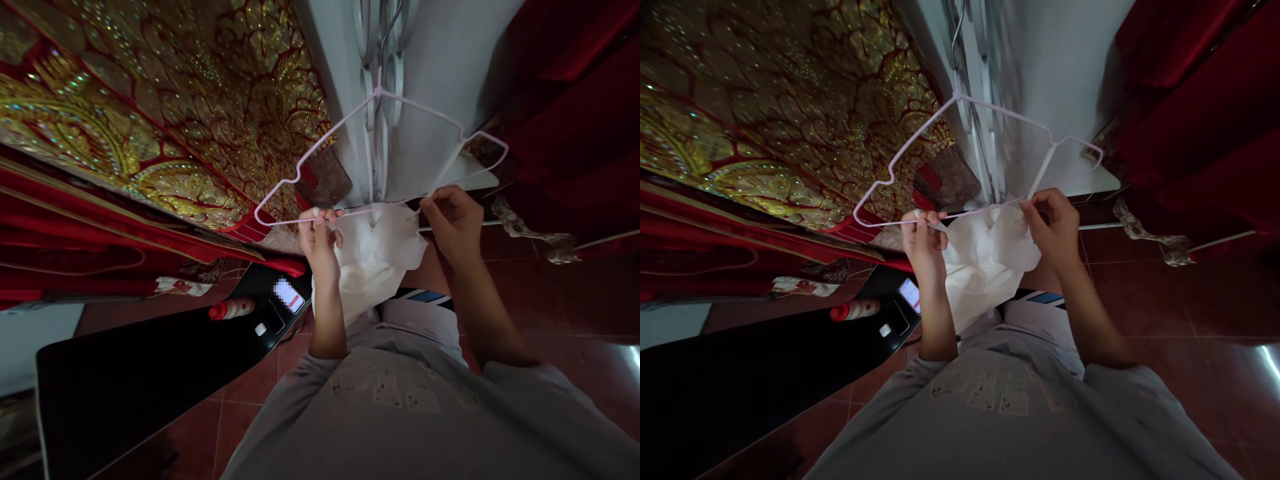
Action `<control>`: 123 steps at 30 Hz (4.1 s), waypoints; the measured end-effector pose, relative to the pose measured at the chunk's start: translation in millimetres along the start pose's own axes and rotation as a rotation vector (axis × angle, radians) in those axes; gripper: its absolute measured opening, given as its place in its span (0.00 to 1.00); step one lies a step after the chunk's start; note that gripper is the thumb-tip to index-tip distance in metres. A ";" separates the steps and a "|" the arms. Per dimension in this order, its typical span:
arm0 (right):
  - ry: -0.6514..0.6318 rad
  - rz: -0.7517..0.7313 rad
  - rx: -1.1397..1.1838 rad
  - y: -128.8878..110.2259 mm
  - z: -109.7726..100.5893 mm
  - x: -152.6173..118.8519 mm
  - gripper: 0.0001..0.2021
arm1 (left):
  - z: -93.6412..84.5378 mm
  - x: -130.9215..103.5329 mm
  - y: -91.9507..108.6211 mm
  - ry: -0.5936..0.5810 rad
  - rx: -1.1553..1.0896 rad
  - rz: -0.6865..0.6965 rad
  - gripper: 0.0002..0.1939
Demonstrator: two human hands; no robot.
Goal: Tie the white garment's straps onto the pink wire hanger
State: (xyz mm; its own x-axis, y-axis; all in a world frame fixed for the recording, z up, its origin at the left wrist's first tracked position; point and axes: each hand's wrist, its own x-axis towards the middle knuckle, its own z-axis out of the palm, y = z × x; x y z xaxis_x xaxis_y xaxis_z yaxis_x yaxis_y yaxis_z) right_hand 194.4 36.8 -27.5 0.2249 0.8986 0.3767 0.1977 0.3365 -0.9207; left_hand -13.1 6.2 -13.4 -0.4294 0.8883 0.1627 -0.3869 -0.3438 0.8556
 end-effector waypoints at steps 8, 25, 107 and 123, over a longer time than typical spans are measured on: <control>-0.099 0.092 0.088 -8.0 0.0 -8.3 0.08 | -5.3 4.2 -4.3 -0.013 -0.049 0.020 0.14; 0.543 -0.583 0.190 8.7 -56.1 82.9 0.12 | -6.0 4.5 5.9 -0.031 -0.013 -0.040 0.17; 0.537 -0.547 0.011 16.7 -26.6 25.0 0.14 | -23.2 35.4 7.0 0.070 0.082 0.101 0.11; 0.151 -0.377 -0.179 -21.8 -51.4 69.9 0.09 | -14.5 30.1 7.7 0.113 0.042 0.019 0.08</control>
State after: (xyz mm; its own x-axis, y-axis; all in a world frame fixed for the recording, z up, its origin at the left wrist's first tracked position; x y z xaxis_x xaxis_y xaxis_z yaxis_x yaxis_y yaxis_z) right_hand 254.9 77.8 24.1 0.2394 0.6669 0.7056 0.4518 0.5668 -0.6890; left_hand -40.8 25.9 -9.0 -0.5267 0.8409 0.1245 -0.3443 -0.3450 0.8732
